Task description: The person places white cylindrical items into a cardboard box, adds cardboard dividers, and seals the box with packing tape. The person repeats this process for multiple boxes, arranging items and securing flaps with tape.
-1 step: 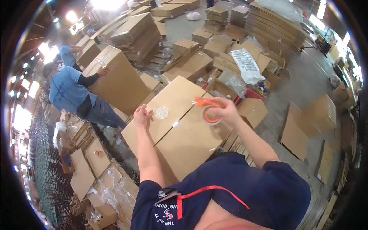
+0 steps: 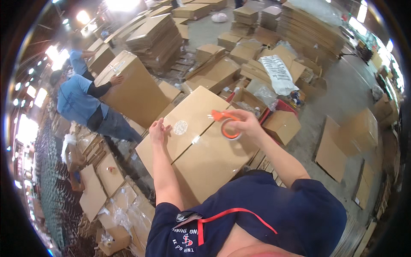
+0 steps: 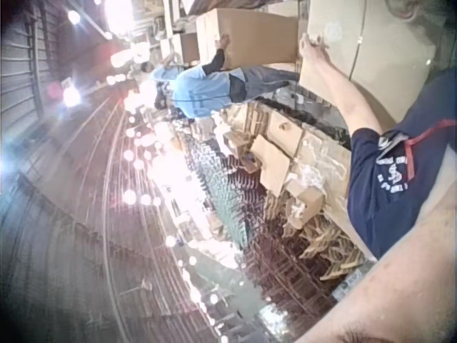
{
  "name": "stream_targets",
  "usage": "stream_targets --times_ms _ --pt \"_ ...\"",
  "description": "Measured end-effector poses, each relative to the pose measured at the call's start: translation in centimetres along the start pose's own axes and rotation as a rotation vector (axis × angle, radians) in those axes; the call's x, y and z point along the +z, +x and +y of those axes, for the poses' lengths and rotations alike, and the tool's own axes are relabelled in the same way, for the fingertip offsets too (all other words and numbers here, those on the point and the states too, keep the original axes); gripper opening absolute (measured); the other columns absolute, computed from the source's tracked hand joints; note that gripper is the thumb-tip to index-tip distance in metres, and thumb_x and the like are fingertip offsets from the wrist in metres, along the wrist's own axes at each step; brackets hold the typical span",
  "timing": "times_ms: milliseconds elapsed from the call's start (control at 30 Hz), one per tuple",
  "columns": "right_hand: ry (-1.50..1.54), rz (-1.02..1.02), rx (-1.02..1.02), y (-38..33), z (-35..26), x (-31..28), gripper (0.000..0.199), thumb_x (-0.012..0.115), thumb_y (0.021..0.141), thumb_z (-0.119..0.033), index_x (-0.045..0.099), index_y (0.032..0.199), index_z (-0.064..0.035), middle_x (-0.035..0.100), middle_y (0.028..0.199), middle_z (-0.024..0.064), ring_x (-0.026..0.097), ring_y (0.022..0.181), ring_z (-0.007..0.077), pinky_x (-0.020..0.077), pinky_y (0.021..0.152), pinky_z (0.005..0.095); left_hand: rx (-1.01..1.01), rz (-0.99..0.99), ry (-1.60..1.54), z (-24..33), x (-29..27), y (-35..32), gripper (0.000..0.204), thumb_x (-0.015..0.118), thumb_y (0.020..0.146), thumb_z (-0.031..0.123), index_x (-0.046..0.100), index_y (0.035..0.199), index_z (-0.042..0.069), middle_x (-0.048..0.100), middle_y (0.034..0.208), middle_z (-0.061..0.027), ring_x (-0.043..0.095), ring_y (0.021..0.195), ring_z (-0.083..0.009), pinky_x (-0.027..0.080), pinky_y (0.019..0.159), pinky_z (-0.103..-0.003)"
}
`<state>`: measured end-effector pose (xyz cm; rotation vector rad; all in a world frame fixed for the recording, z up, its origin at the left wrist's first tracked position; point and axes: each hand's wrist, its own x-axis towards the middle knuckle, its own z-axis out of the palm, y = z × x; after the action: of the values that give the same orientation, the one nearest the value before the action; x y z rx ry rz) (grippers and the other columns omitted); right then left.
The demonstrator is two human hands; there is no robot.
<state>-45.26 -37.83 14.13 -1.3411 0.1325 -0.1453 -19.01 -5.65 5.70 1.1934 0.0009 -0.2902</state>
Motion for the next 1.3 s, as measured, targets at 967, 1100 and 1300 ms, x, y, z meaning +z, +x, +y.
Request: stream_targets --times_ms 967,1100,1300 --pt "0.619 -0.649 0.545 11.8 6.6 -8.8 0.047 0.073 0.093 -0.001 0.061 0.138 -0.0037 0.071 0.127 0.0073 0.070 0.099 0.0112 0.0588 0.083 0.0268 0.068 1.188 -0.165 -1.4 7.6 -36.2 0.022 0.067 0.105 0.026 0.061 0.108 0.005 0.065 0.093 -0.0058 0.065 0.079 -0.0203 0.059 0.075 -0.040" --pt "0.584 -0.688 0.522 12.0 6.7 -9.3 0.047 0.073 0.093 -0.002 0.061 0.138 -0.0046 0.071 0.129 0.0056 0.069 0.100 0.0102 0.0584 0.082 0.0265 -0.024 1.250 0.230 -1.5 6.4 -36.8 0.025 0.068 0.103 0.023 0.060 0.103 0.000 0.068 0.094 -0.0082 0.068 0.083 -0.0254 0.059 0.074 -0.043" --pt "0.563 -0.673 0.478 12.1 6.8 -9.5 0.047 0.074 0.093 -0.004 0.062 0.138 -0.0052 0.072 0.126 0.0049 0.069 0.096 0.0097 0.0581 0.079 0.0251 -0.569 1.409 0.845 -2.5 3.6 -39.7 0.033 0.074 0.098 0.031 0.060 0.097 0.002 0.062 0.080 -0.0080 0.060 0.069 -0.0245 0.056 0.065 -0.051"
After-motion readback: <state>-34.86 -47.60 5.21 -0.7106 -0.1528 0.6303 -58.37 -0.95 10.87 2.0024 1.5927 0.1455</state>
